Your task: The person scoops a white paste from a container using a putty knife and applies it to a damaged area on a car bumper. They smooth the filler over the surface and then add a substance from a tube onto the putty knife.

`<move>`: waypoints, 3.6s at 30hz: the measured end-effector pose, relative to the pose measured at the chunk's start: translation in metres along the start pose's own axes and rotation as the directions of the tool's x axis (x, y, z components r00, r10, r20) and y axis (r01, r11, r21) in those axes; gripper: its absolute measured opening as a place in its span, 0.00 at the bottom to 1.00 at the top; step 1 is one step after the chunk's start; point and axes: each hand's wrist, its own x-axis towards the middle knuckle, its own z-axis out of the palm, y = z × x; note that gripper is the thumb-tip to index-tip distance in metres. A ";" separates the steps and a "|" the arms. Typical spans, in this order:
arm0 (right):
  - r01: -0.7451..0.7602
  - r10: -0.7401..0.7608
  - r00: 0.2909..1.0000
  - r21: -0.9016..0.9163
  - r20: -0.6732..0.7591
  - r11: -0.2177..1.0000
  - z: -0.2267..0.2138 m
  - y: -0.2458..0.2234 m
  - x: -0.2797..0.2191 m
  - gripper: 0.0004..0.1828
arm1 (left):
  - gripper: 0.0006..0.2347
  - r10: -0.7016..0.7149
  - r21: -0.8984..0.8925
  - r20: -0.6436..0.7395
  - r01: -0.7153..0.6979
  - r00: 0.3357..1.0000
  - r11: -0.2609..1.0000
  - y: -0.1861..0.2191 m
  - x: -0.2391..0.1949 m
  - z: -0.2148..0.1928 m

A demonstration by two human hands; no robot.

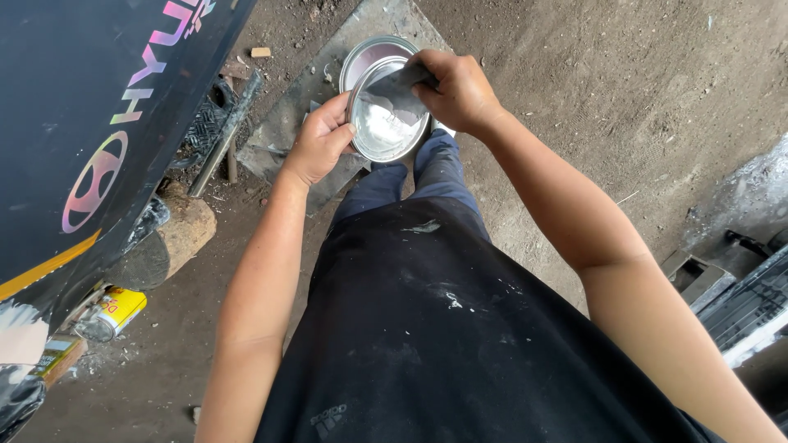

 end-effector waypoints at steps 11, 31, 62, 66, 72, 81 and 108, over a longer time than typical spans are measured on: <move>0.044 -0.095 0.986 0.337 0.138 0.940 -0.005 0.029 -0.022 0.17 | 0.24 0.131 -0.279 -0.209 -0.188 0.969 0.942 -0.002 -0.014 -0.004; -0.290 0.160 0.957 0.767 0.243 0.572 -0.012 0.035 -0.034 0.21 | 0.25 0.192 -0.513 -0.181 -0.259 0.965 0.818 -0.019 0.015 -0.004; -0.095 0.332 0.928 0.755 -0.169 0.649 0.047 0.011 -0.019 0.18 | 0.22 0.213 -0.598 -0.290 -0.350 0.933 0.721 -0.033 0.023 0.020; -0.083 0.328 0.933 0.800 -0.146 0.594 0.037 0.013 -0.008 0.17 | 0.21 0.202 -0.600 -0.300 -0.349 0.932 0.720 -0.035 0.022 0.021; -0.052 0.287 0.927 0.678 -0.240 0.734 0.049 -0.004 -0.008 0.18 | 0.20 0.179 -0.594 -0.302 -0.332 0.936 0.733 -0.049 0.024 0.019; -0.104 0.217 0.965 0.550 -0.145 0.829 0.041 -0.017 -0.012 0.17 | 0.19 0.160 -0.628 -0.283 -0.309 0.946 0.714 -0.055 0.030 0.015; 0.267 -0.259 0.963 -0.151 0.072 0.952 -0.010 -0.061 0.011 0.12 | 0.18 0.060 -0.581 -0.245 -0.196 0.968 0.790 -0.027 0.026 0.000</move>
